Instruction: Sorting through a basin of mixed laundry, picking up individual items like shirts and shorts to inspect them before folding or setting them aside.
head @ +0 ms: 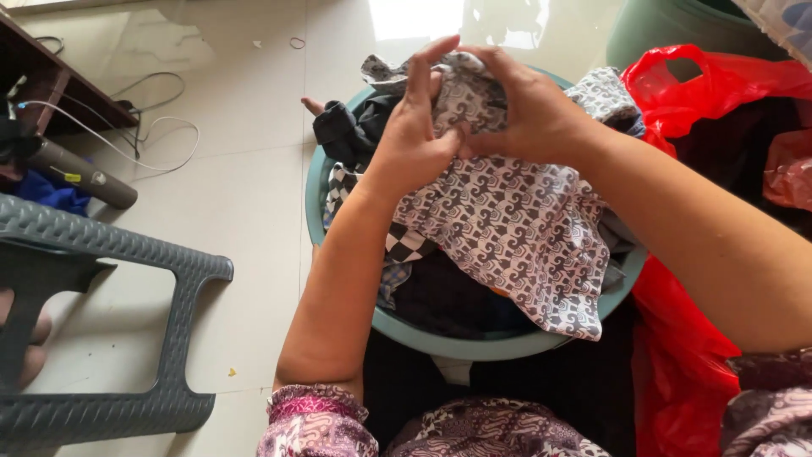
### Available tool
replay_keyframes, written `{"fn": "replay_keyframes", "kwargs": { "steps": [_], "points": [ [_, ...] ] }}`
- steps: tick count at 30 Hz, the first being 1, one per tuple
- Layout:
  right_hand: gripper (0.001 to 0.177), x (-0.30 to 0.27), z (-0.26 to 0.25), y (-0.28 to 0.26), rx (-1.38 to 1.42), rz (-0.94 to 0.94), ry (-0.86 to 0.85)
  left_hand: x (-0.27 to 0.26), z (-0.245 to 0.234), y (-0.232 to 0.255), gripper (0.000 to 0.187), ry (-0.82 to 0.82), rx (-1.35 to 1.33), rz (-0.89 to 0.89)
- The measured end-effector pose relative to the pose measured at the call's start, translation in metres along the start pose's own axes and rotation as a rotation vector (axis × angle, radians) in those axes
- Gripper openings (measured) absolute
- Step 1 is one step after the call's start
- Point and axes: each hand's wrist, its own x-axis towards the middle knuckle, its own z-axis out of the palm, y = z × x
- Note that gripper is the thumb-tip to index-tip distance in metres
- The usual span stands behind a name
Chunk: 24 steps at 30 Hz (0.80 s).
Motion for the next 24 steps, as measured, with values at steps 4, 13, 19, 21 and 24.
{"fn": "replay_keyframes", "kwargs": {
  "steps": [4,13,19,21,24],
  "points": [
    [0.103,-0.006,0.001,0.007,-0.037,0.026,0.02,-0.001,-0.002,-0.001,0.103,-0.089,0.004,0.098],
    [0.05,-0.013,-0.018,0.019,0.177,0.037,0.097,0.009,0.013,-0.018,0.089,0.201,0.301,0.186],
    [0.039,-0.035,-0.045,0.022,0.414,0.155,0.213,-0.003,0.005,0.004,0.084,0.358,0.418,-0.157],
    [0.036,-0.04,-0.05,0.027,0.427,0.111,0.254,-0.003,0.015,0.003,0.096,0.324,0.417,-0.329],
    [0.035,-0.047,-0.052,0.03,0.47,0.054,0.33,-0.008,0.039,0.002,0.1,0.46,0.326,-0.283]
  ]
}}
